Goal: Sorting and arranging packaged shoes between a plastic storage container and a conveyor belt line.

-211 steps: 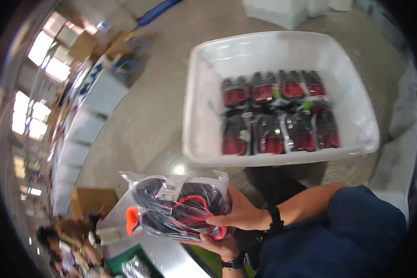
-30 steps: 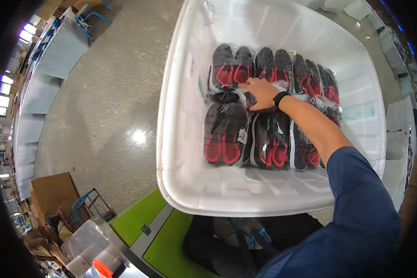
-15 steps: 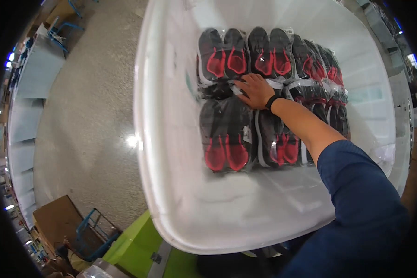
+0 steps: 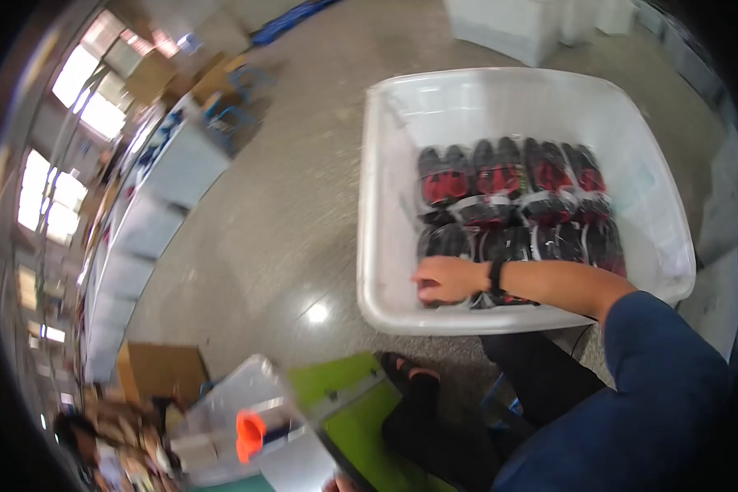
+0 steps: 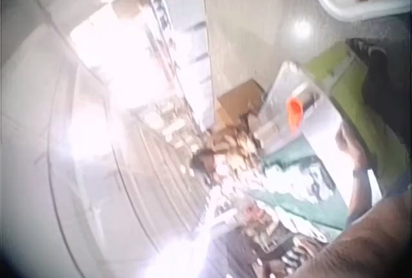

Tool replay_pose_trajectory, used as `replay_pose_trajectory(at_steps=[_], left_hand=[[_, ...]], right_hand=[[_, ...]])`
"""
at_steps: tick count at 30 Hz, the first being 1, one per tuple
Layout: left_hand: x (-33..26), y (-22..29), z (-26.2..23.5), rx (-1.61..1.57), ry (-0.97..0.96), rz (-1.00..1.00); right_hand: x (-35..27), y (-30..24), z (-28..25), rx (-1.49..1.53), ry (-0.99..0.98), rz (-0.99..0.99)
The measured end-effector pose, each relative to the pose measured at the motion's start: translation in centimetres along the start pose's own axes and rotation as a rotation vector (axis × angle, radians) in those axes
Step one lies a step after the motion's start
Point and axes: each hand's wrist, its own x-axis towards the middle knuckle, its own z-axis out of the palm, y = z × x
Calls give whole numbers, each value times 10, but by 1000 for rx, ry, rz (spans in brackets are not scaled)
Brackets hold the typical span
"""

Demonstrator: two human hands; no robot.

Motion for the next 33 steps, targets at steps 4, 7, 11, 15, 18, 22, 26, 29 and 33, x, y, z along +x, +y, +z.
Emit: replay_pose_trajectory(at_steps=[4,7,11,15,18,22,26,29,33], left_hand=[[22,-93,-6,-275,76,123],[-4,-68,-31,-365,-24,188],[-12,-83,-123,388,595,533],[-12,-138,-230,706,834,97],[0,-186,-299,787,697,-236],[1,-203,-328,708,474,-323],[-1,-203,-319,803,441,-300],[-21,-211,-342,564,368,-292],[-46,-225,-352,54,327,-62]], right_hand=[[-88,-155,-36,80,-156,-247],[-175,-175,-41,-118,86,-257],[-223,-166,-29,198,180,44],[-221,-159,-18,212,218,54],[-210,-185,-13,-7,227,-102],[-198,-220,6,62,197,-140],[-196,-235,34,92,143,-179],[-194,-234,57,120,19,-225],[-191,-223,81,100,-68,-249]])
